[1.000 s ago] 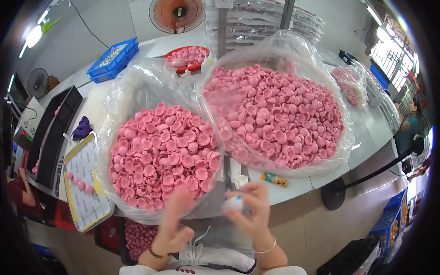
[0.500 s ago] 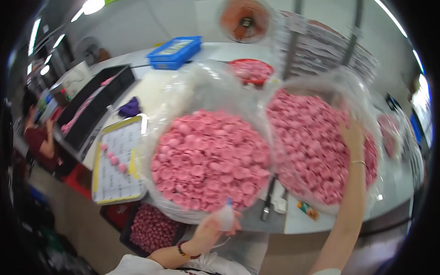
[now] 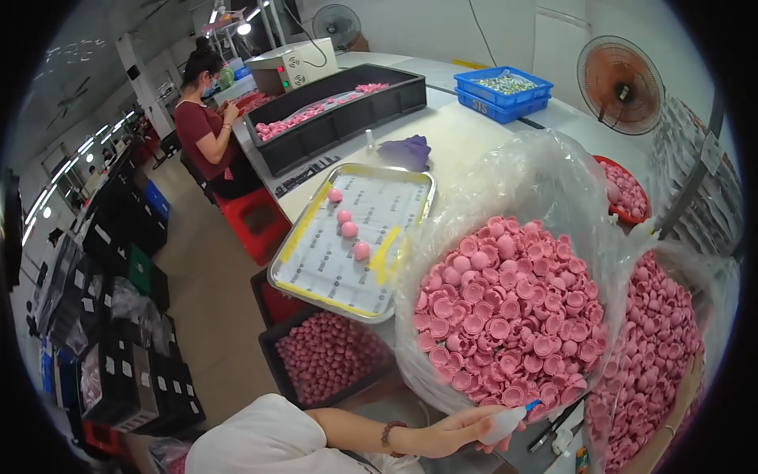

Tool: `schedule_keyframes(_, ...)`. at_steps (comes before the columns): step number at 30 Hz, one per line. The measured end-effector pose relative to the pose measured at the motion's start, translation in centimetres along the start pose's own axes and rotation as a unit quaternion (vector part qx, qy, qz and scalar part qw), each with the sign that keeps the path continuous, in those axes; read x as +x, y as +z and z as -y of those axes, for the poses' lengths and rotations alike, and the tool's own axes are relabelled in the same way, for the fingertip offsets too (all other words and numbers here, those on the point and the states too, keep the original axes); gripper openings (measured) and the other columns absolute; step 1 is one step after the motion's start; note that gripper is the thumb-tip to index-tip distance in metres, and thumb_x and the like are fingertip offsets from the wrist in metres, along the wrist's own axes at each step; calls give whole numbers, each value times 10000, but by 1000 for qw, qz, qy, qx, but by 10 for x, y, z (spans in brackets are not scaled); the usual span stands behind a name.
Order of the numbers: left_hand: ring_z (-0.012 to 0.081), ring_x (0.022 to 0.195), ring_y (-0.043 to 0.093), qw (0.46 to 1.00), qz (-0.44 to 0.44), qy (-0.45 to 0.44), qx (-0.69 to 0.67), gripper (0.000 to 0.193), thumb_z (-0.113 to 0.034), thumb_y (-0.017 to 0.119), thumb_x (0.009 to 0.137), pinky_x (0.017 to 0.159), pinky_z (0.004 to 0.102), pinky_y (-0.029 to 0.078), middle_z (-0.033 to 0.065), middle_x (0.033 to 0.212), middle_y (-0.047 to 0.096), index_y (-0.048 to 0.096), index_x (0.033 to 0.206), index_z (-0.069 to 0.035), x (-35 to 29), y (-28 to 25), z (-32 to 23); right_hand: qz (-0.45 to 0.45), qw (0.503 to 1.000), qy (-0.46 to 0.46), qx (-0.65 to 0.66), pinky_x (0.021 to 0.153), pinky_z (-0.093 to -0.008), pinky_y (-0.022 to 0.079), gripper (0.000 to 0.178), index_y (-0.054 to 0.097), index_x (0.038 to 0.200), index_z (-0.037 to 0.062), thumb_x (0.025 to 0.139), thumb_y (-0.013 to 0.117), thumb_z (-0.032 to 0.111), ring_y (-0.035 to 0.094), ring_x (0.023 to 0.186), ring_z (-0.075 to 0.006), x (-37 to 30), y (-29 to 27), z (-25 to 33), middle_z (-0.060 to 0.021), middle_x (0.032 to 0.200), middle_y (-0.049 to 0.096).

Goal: Applying glue to pink plastic shell components and assembling them into spheres.

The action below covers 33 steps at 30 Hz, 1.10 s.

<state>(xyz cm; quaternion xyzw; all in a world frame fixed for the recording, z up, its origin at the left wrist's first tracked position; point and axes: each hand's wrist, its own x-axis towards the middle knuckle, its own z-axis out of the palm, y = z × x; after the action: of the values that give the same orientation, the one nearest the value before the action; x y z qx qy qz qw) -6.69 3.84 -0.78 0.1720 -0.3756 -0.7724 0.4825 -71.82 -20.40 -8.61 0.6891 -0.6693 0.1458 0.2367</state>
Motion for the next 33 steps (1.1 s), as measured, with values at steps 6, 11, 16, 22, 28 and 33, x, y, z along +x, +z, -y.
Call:
schedule_keyframes(6,59,684,436,998,51,13,-17,549,-451,353,908,618,183,347,15,864,528,395,1217,2,-8,-3,-13,219,940,75,-251,1029,-385,223,442,354,1284,35,929,302,293,288,1237,-321,6,-169,131,-172,1332,332)
schedule_keyframes(11,53,685,444,998,61,2,-7,540,-454,354,907,622,178,358,11,860,534,405,1214,-12,-9,-6,-5,167,973,141,-78,1033,-401,206,467,338,1291,38,925,307,326,280,1232,-342,-8,-186,145,-186,1326,327)
schedule_keyframes(16,53,692,450,998,67,-8,-9,541,-459,351,906,638,183,379,19,867,542,412,1210,-16,-7,-2,-6,208,937,223,-171,1037,-431,179,474,291,1340,136,927,262,365,259,1252,-324,-24,-216,242,-170,1355,295)
schedule_keyframes(22,66,700,446,997,79,-19,-2,541,-456,356,905,646,189,364,23,868,533,412,1206,-10,-3,-2,-6,37,991,-51,-117,999,-470,253,508,346,1305,144,887,304,430,316,1223,-320,-16,-217,123,-141,1277,411)
schedule_keyframes(28,76,708,440,996,94,-6,-2,552,-455,362,904,664,202,366,25,869,527,407,1206,5,-4,-1,-6,59,986,157,1,1050,-412,150,464,297,1346,163,931,263,367,211,1290,-288,-26,-180,147,-91,1395,261)
schedule_keyframes(33,52,719,429,997,82,-5,-8,521,-442,340,917,641,187,364,11,881,533,399,1220,-23,-8,0,-6,122,974,193,1,1052,-409,109,477,273,1358,179,932,245,391,185,1309,-239,-46,-195,168,-68,1417,220)
